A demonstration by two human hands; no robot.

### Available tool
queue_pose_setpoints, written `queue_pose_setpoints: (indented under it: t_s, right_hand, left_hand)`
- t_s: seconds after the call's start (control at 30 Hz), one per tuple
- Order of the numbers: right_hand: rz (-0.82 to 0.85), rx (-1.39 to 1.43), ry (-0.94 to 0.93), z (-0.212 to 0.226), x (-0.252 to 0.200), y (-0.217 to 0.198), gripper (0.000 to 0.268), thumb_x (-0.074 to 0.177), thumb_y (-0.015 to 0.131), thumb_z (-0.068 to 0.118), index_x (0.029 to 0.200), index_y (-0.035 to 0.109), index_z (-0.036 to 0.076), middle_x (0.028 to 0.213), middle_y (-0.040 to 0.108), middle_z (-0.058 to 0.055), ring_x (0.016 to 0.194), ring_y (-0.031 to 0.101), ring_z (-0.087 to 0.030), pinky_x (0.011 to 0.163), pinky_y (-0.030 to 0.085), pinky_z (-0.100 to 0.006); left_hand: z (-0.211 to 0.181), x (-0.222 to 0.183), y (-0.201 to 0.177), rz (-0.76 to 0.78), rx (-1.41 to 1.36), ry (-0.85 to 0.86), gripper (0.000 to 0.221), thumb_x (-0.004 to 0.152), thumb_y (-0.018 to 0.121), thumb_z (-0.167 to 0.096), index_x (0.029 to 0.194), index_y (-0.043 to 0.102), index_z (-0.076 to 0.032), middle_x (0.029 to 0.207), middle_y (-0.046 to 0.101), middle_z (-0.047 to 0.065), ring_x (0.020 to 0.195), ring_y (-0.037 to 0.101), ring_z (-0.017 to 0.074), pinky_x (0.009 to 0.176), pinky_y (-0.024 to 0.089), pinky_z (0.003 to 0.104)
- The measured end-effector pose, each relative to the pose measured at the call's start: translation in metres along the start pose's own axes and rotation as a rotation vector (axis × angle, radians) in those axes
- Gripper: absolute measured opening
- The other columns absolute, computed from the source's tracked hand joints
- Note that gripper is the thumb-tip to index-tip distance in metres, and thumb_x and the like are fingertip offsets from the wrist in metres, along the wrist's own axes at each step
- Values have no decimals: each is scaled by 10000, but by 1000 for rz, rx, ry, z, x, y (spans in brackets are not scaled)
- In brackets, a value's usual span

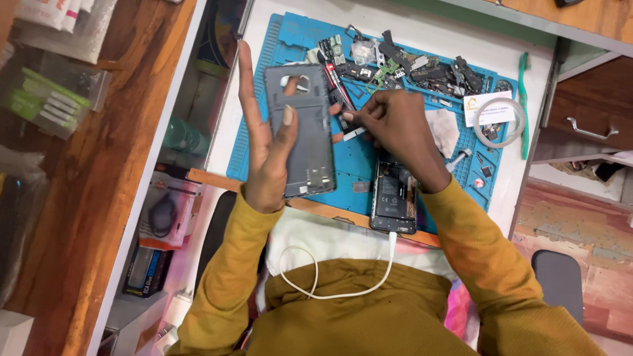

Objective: The person applies adhesive to the frame of a disassembled smartphone and then reassembles the device by attaching the back cover. After assembly, the person secures the phone with rubber bands and tests the screen functionality by interacting with the display.

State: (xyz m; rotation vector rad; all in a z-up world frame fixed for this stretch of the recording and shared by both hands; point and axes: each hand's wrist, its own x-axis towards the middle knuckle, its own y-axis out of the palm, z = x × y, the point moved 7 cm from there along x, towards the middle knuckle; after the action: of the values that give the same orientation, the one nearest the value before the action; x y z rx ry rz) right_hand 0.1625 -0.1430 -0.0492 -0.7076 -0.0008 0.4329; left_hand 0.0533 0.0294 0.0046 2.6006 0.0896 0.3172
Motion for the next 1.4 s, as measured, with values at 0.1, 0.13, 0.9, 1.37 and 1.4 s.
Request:
queue_pose_setpoints:
  t_s: [0.1,0.13,0.9,1.37,1.4]
  right_hand:
    - [-102,-53,-92,0,-8,-17,302,949,772,278,886,753,-16,696,731,-97,566,688,-120,532,530,-276]
    - [-146,-55,-128,-3,-13,-25,308,971,746,291,913,751,-12,725,736,-85,596,699,-113,559,541,-271]
    - [-274,1641,-187,-60,-148,-50,611,1177,385,539,1601,384,99,1509,514,-193,1245,630,-287,1076,532,-404]
    - [-565,1564,-47,-86,-150,-7,682,1092,404,557,1614,402,118,1564,529,-114,1234,599,-249,1069,502,-452]
    - [-539,1588,-57,-85,-148,-12,688,1096,407,562,1618,408,115,1558,534,-119,1225,604,-254,1062,497,-450]
  left_hand:
    - [14,5,14,-8,-263,-55,796,1140,498,-274,1661,-98,-357,1701,297,312,1273,660,343,1046,620,475]
    - [18,6,15,-19,-262,-68,772,1142,489,-272,1668,-71,-343,1662,309,369,1276,656,358,1073,599,486]
    - [85,9,59,63,938,-40,310,1107,537,-321,1131,632,-27,1049,686,164,906,705,315,789,570,416]
    - [143,-39,58,89,717,-436,307,970,683,-265,1058,528,-15,687,711,135,554,702,200,489,505,321]
    - [148,-41,58,95,644,-476,300,980,670,-252,1087,509,-23,707,721,132,573,688,174,485,498,301]
